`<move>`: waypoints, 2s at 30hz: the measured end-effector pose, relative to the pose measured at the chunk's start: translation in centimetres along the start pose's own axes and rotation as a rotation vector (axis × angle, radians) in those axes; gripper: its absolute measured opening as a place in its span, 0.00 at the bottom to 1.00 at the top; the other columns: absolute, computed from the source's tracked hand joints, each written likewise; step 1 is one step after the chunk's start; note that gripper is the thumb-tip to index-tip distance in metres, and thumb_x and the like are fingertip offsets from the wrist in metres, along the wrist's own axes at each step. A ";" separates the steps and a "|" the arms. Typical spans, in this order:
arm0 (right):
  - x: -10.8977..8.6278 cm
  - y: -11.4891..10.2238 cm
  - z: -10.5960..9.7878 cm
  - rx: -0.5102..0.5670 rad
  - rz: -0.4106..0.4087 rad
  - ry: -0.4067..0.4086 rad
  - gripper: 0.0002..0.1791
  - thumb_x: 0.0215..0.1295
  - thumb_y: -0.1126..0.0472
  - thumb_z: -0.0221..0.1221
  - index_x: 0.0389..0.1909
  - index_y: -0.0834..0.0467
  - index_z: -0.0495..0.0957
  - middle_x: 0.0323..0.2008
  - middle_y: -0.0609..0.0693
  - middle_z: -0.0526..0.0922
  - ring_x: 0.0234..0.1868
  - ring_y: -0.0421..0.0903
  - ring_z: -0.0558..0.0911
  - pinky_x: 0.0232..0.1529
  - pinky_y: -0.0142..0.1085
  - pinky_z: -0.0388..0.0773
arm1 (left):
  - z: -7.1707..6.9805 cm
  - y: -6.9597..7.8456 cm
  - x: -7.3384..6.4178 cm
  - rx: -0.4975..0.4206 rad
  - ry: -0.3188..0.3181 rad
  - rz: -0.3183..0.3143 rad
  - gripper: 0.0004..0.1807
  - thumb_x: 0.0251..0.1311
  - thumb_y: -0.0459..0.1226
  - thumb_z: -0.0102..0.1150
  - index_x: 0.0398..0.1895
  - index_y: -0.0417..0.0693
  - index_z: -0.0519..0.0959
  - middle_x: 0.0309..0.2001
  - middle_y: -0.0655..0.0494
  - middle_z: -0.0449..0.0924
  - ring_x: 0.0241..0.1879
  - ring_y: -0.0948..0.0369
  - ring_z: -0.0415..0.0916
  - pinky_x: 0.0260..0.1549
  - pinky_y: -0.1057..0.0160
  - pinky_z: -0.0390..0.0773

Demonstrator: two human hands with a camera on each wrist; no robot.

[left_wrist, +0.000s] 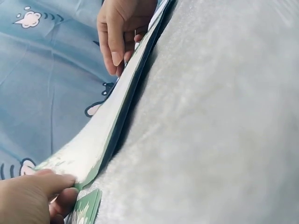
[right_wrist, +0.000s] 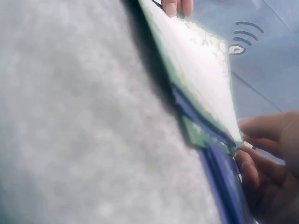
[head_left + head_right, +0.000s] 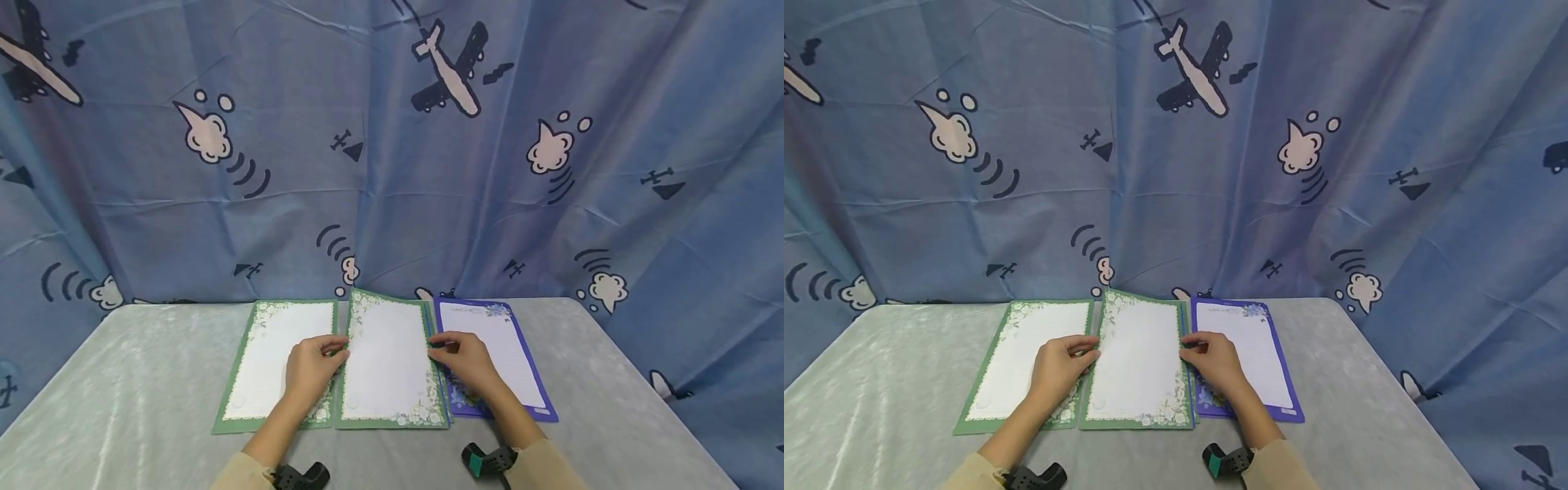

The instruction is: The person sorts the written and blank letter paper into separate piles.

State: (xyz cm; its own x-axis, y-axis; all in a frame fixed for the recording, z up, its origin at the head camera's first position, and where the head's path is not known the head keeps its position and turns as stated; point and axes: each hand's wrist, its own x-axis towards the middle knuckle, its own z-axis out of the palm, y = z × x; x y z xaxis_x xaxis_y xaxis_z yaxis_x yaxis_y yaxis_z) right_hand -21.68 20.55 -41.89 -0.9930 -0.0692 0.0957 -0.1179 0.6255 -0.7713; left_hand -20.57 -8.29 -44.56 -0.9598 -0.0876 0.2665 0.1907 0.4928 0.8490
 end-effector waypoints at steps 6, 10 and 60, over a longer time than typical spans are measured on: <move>-0.1 -0.1 0.1 -0.012 0.003 -0.005 0.11 0.64 0.60 0.68 0.46 0.57 0.88 0.39 0.53 0.88 0.34 0.41 0.80 0.36 0.35 0.76 | 0.0 0.2 -0.1 0.067 0.002 0.017 0.11 0.56 0.36 0.73 0.43 0.54 0.90 0.37 0.54 0.91 0.15 0.70 0.72 0.16 0.69 0.68; -0.1 -0.2 0.0 -0.012 0.005 -0.010 0.12 0.64 0.60 0.67 0.47 0.57 0.87 0.39 0.52 0.88 0.33 0.41 0.79 0.36 0.35 0.75 | 0.0 0.2 0.0 0.122 -0.030 0.025 0.05 0.55 0.38 0.74 0.35 0.57 0.91 0.22 0.61 0.84 0.15 0.68 0.66 0.17 0.69 0.64; -0.6 -3.7 -2.7 0.307 -0.188 -0.152 0.26 0.67 0.60 0.65 0.66 0.57 0.76 0.20 0.45 0.56 0.20 0.41 0.56 0.25 0.34 0.62 | -2.8 3.3 1.2 -0.383 -0.278 -0.029 0.24 0.61 0.36 0.69 0.62 0.54 0.81 0.64 0.51 0.80 0.51 0.62 0.79 0.52 0.66 0.78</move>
State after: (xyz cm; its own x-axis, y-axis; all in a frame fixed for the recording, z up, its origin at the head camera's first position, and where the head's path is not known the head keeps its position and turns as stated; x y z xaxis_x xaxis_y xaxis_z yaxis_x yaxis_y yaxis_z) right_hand -20.59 20.41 -37.36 -0.9407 -0.2896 0.1768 -0.2717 0.3308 -0.9037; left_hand -20.51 -9.16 -40.19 -0.9746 0.1646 0.1522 0.1749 0.1340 0.9754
